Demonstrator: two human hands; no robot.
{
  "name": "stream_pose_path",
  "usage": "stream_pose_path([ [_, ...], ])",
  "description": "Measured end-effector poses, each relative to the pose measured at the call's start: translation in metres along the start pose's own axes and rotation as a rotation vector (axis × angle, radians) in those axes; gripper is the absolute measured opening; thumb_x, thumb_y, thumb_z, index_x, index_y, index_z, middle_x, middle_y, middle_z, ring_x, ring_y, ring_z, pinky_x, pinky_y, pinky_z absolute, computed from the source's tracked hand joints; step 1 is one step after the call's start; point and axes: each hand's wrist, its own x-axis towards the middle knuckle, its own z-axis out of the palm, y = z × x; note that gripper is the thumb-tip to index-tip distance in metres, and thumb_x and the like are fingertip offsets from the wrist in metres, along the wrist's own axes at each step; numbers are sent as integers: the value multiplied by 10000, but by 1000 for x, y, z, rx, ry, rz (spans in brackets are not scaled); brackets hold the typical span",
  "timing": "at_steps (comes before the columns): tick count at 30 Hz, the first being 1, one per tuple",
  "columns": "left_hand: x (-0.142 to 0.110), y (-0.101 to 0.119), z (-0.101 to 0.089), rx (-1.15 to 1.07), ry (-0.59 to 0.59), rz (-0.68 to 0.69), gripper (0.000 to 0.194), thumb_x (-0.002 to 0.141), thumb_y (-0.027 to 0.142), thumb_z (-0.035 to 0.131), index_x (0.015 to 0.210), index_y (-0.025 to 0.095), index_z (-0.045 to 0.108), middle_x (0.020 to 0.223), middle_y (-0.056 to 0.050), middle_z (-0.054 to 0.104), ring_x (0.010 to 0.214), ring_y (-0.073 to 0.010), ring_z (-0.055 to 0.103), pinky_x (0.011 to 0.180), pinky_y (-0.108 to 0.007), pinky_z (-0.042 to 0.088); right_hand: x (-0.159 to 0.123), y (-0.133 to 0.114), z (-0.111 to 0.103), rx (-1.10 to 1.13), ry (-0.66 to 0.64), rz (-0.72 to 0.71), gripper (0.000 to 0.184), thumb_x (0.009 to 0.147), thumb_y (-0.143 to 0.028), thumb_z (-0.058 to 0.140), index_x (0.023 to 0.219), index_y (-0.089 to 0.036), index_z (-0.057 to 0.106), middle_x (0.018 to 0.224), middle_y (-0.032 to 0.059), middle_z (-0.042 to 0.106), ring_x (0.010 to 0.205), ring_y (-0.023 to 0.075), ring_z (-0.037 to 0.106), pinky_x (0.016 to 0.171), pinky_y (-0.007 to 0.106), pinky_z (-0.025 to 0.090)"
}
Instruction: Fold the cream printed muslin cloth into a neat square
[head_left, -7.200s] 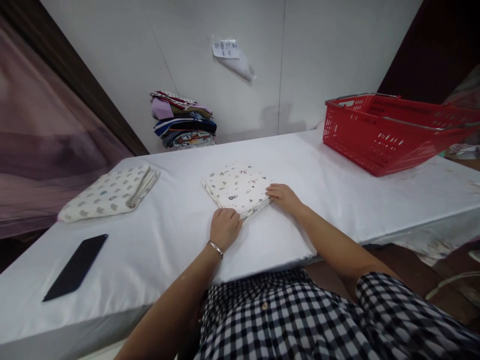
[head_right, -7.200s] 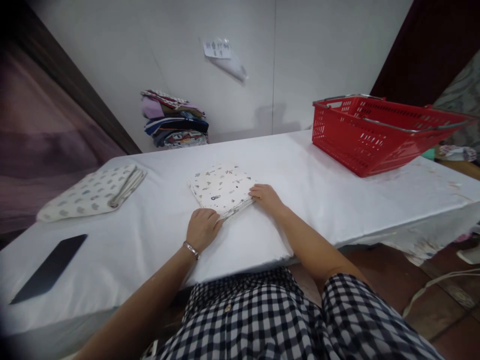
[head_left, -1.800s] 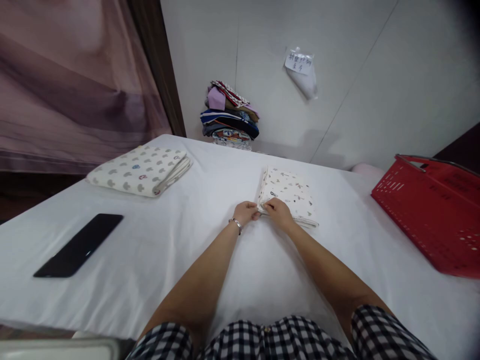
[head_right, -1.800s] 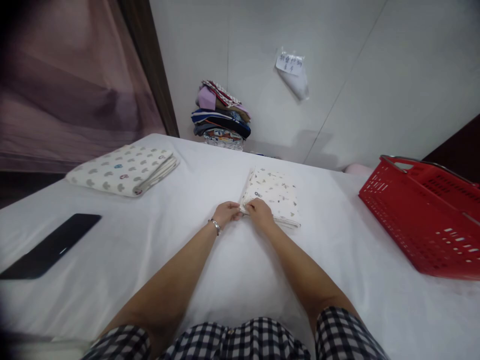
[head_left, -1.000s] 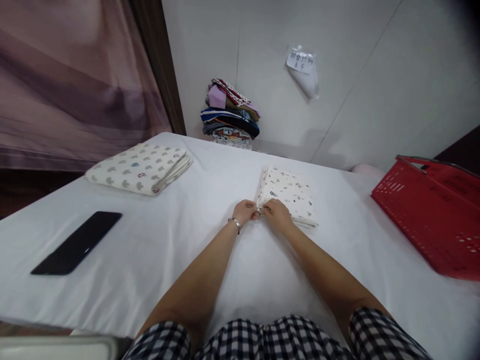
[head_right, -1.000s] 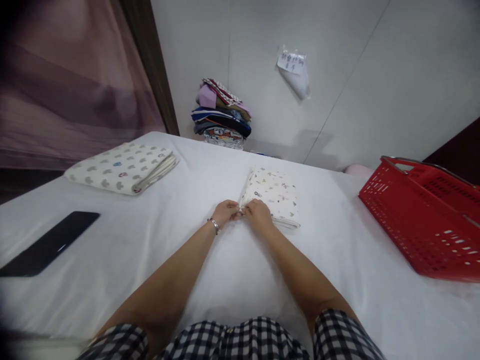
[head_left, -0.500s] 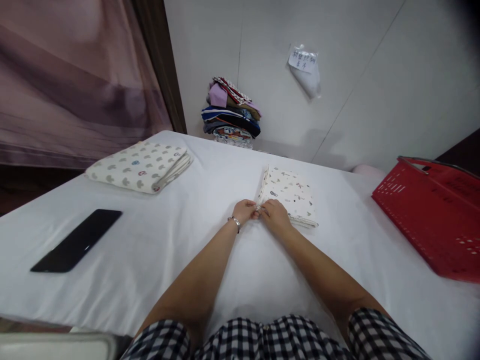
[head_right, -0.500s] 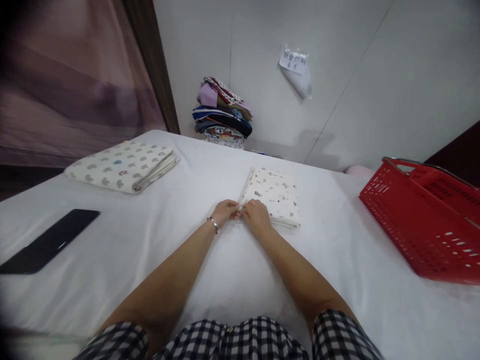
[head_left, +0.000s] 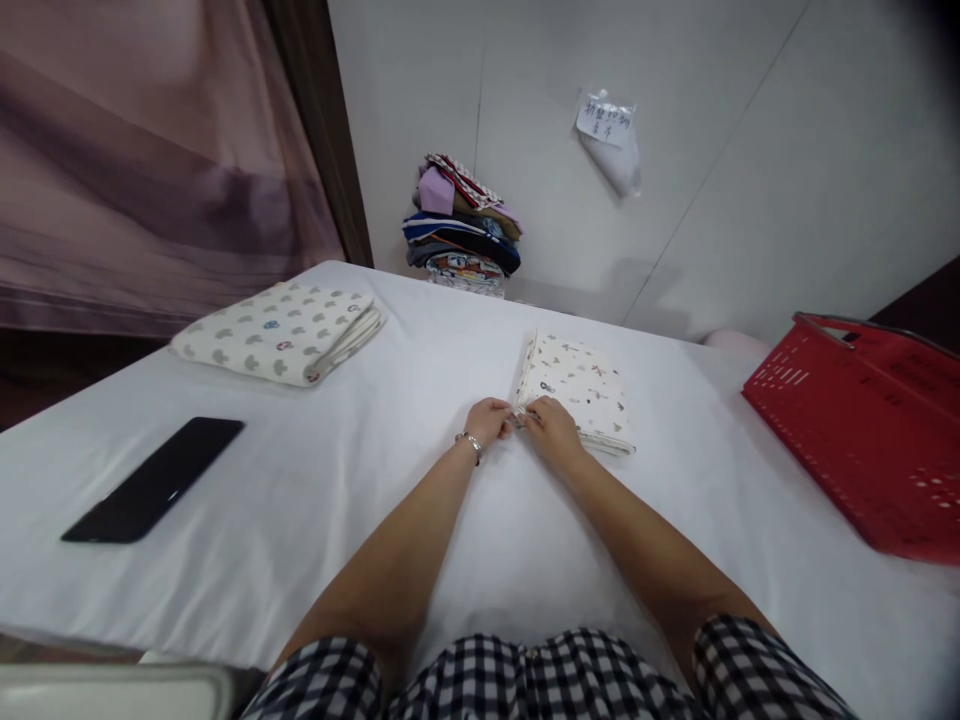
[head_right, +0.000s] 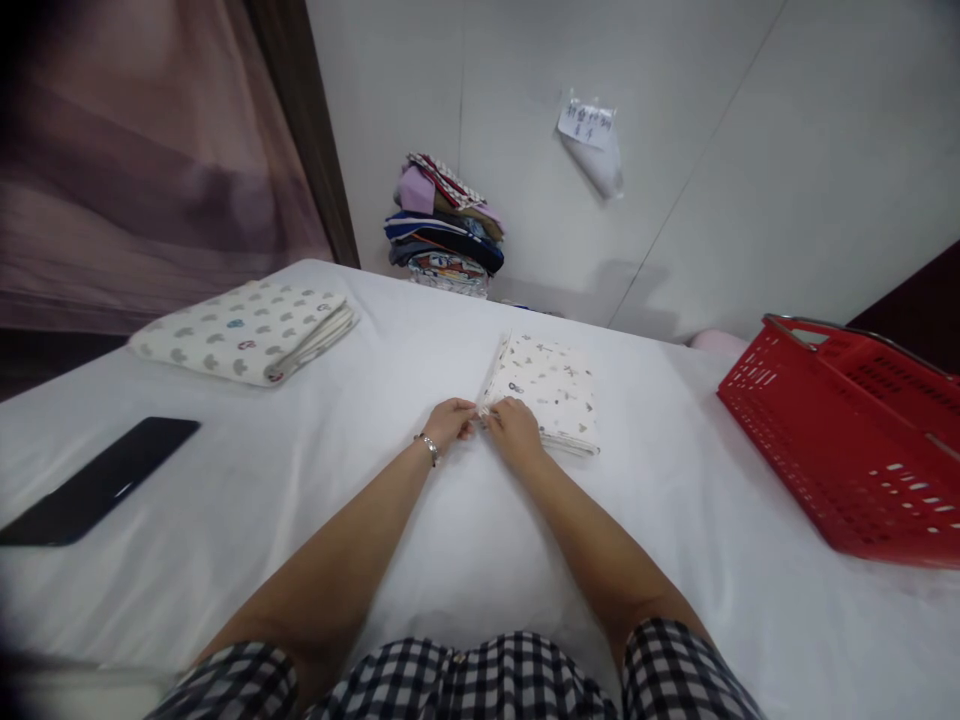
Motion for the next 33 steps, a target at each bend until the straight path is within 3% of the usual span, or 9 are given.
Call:
stream_pose_path([
  [10, -3, 3, -1, 20, -35, -15, 210, 738, 158, 593, 945, 130, 565, 666, 0, 648, 441, -56, 527, 462, -175, 432, -2, 0, 3, 75, 65, 49, 170, 851, -300, 463, 763, -196, 565, 776, 27, 551, 754, 161, 484, 659, 267, 352],
  [17, -8, 8, 1, 54, -21, -27, 234, 745, 155, 593, 974, 120, 556, 558, 32, 584, 448, -66, 529, 439, -167, 408, -6, 0, 7, 50, 115, 11, 165, 868, -309, 461, 814, -189, 561, 819, 43, 565, 799, 176, 485, 704, 277, 356],
  [25, -4, 4, -1, 4, -47, -14, 248, 733, 121, 596, 977, 126, 553, 542, 42, 588, 449, -68, 527, 486, -185, 435, -6, -4, 6, -75, 22, -56, 163, 823, -334, 520, 870, -184, 566, 903, 71, 570, 857, 209, 471, 747, 314, 349],
  [30, -4, 3, -4, -66, -93, 10, 256, 727, 167, 630, 968, 139, 547, 708, -2, 656, 459, -53, 523, 486, -189, 434, -3, 2, 6, 57, 83, 42, 135, 815, -300, 492, 836, -187, 565, 841, 53, 573, 810, 197, 498, 706, 299, 367],
  [33, -3, 2, -2, 24, -27, 4, 278, 722, 211, 644, 975, 143, 551, 796, -28, 673, 480, -56, 538, 496, -191, 432, 1, 10, 3, 242, 109, 155, 176, 807, -351, 478, 793, -197, 563, 736, 15, 555, 707, 182, 516, 628, 276, 372],
])
